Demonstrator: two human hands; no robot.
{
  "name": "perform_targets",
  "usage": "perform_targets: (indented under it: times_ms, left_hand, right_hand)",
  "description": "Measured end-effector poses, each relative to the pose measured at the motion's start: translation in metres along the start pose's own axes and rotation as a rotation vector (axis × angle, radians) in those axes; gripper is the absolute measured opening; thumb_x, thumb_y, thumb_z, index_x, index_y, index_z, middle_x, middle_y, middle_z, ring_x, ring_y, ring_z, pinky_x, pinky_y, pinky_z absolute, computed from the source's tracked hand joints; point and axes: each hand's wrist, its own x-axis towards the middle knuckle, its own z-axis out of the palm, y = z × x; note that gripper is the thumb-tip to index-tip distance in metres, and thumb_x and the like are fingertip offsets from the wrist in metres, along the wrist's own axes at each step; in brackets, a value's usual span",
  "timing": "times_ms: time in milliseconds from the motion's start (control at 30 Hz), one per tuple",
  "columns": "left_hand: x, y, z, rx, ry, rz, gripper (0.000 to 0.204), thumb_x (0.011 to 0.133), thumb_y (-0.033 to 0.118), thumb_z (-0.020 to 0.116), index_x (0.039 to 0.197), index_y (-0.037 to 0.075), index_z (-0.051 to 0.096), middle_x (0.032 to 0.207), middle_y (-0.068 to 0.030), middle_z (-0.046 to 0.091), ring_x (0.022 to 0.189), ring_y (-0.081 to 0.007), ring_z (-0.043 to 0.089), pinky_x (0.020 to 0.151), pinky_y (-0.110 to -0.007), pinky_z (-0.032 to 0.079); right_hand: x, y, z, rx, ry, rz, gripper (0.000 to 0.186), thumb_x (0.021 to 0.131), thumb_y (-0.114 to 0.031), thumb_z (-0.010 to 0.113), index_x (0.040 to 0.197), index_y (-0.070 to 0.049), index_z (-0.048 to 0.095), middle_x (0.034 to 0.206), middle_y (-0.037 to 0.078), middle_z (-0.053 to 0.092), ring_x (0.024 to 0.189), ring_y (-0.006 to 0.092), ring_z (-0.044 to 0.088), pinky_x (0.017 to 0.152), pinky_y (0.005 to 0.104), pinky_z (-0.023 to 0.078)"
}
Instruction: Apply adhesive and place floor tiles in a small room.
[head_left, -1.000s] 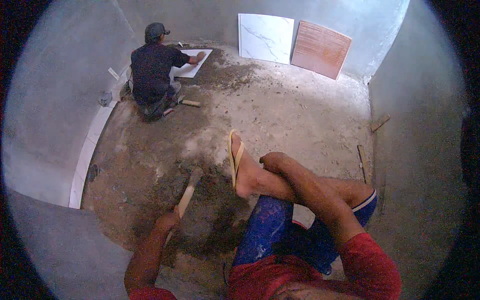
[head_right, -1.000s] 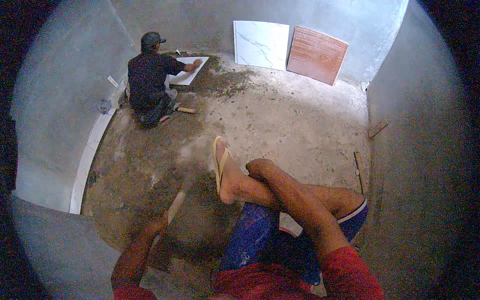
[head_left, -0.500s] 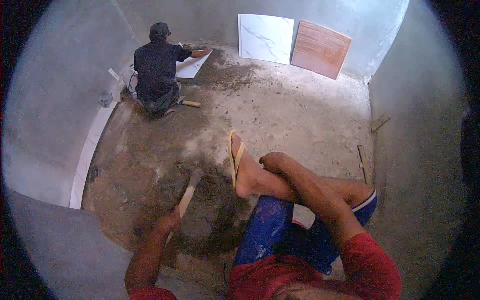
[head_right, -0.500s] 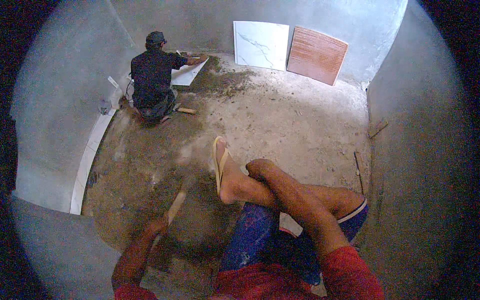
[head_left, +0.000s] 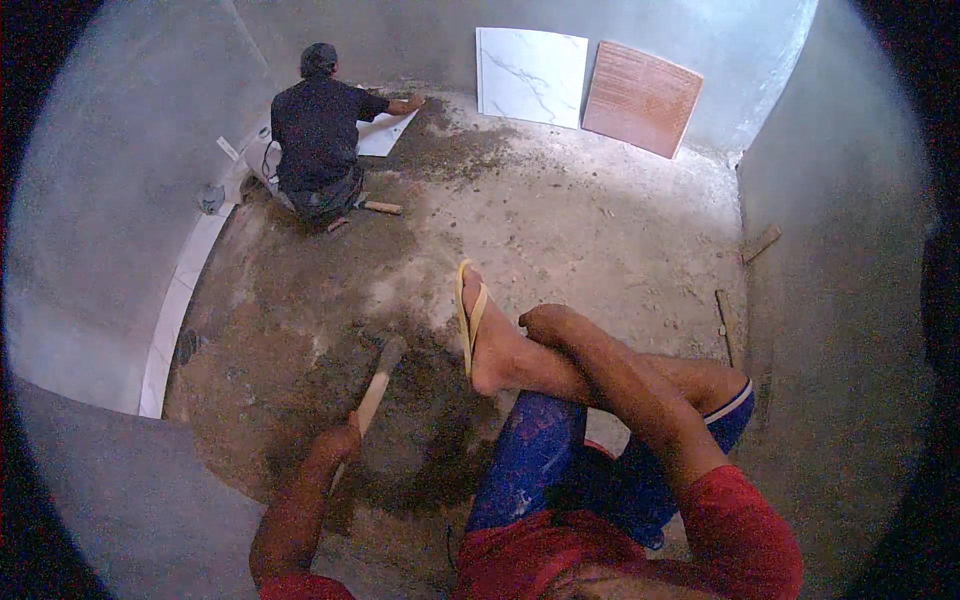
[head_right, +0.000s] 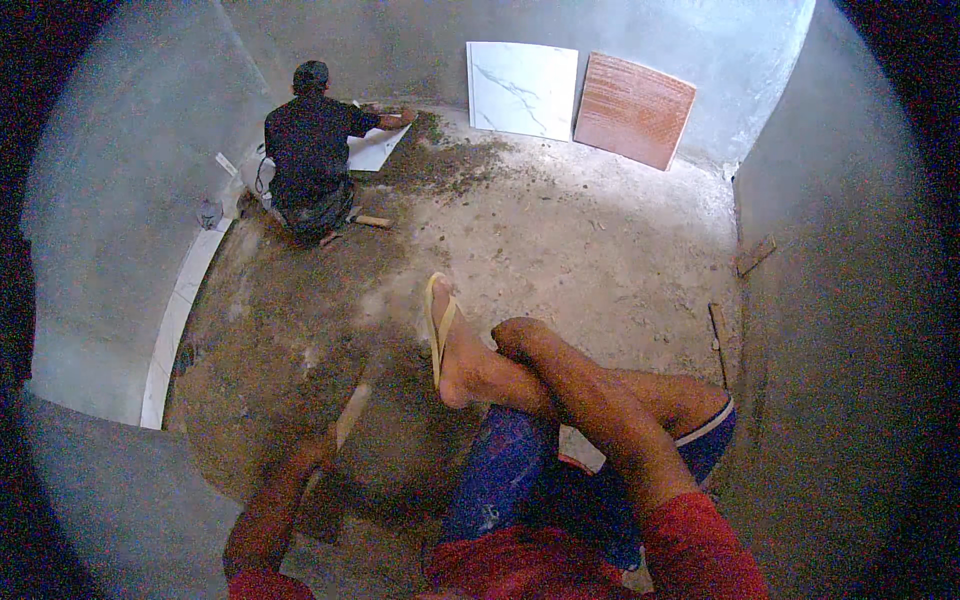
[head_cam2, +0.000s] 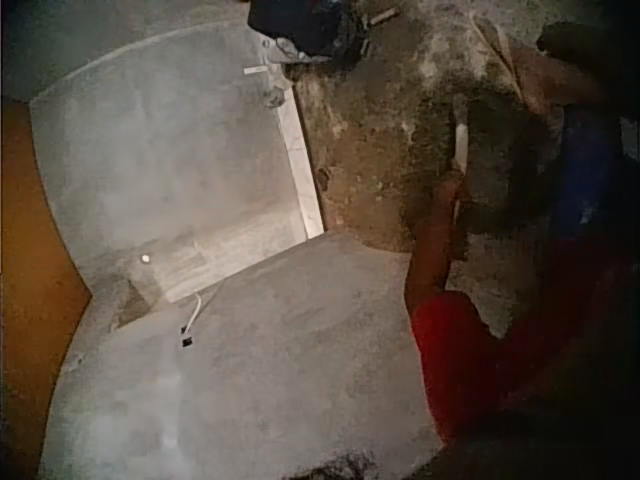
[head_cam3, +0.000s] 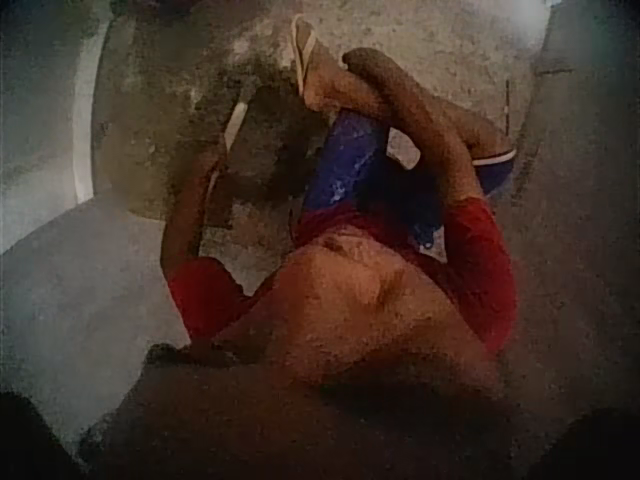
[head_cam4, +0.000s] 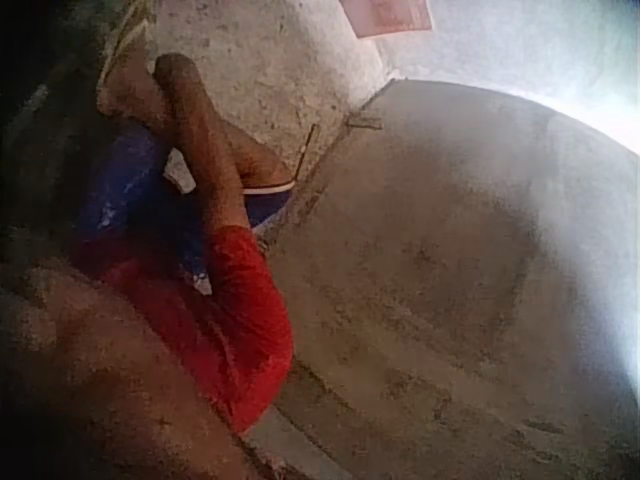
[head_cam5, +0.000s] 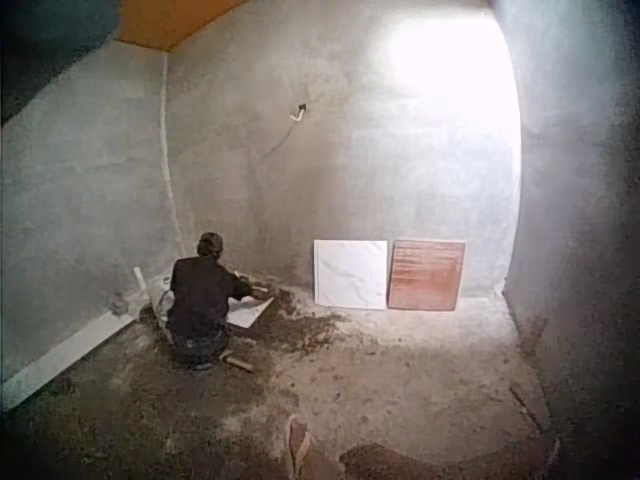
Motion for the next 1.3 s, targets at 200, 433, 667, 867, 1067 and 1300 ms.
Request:
perform_targets:
  times_ms: [200,433,667,867,1067,1300]
  left_hand:
    - [-0.049,0.069,-0.013,-0.016,0.135,0.03,0.077,0.097,0.051,0.009,0.126,-0.008,0.05,0.128,-0.0278,0.05,0.125,-0.0422,0.044,0.109,-0.049,0.028]
    - [-0.075,0.036,-0.029,-0.111,0.057,-0.088,0.081,0.095,0.056,0.007,0.126,-0.003,0.053,0.126,-0.0292,0.051,0.124,-0.0427,0.045,0.109,-0.05,0.028]
    - [-0.062,0.029,-0.023,-0.076,0.04,-0.136,0.086,0.093,0.059,0.003,0.124,-0.001,0.056,0.124,-0.0296,0.053,0.123,-0.0422,0.046,0.108,-0.049,0.03]
    - [-0.072,0.041,-0.023,-0.052,0.062,-0.105,0.081,0.094,0.056,0.006,0.123,0.0,0.057,0.128,-0.0278,0.05,0.126,-0.0408,0.044,0.11,-0.048,0.027]
    - [-0.067,0.036,-0.026,-0.051,0.035,-0.098,0.077,0.095,0.055,0.011,0.125,-0.001,0.054,0.128,-0.027,0.051,0.125,-0.0405,0.045,0.11,-0.047,0.028]
    - [-0.065,0.035,-0.025,-0.074,0.019,-0.095,0.075,0.095,0.056,0.014,0.127,-0.001,0.053,0.126,-0.0271,0.052,0.122,-0.0405,0.047,0.108,-0.047,0.03]
  right_hand:
    - [-0.001,0.03,0.014,0.015,0.014,0.07,0.05,0.08,-0.026,0.065,0.126,-0.011,0.056,0.119,0.016,0.061,0.112,0.0324,0.058,0.092,0.0442,0.048]
    - [0.007,0.001,0.004,-0.012,0.025,-0.034,0.049,0.08,-0.026,0.064,0.126,-0.01,0.056,0.118,0.016,0.062,0.112,0.0327,0.058,0.092,0.0443,0.048]
    - [0.008,0.001,0.005,-0.007,0.028,-0.037,0.046,0.082,-0.025,0.062,0.125,-0.01,0.056,0.12,0.017,0.061,0.113,0.033,0.057,0.093,0.0447,0.047]
    - [0.002,0.001,0.003,-0.02,0.038,-0.034,0.043,0.084,-0.024,0.06,0.124,-0.011,0.057,0.117,0.017,0.062,0.111,0.0335,0.058,0.091,0.0451,0.048]
    - [0.015,0.008,0.009,-0.04,0.009,-0.027,0.045,0.082,-0.024,0.061,0.125,-0.011,0.056,0.117,0.016,0.062,0.11,0.0336,0.059,0.091,0.0452,0.048]
    - [0.018,0.006,0.01,-0.034,-0.004,-0.019,0.049,0.08,-0.026,0.064,0.126,-0.011,0.056,0.12,0.015,0.061,0.112,0.033,0.057,0.093,0.0445,0.048]
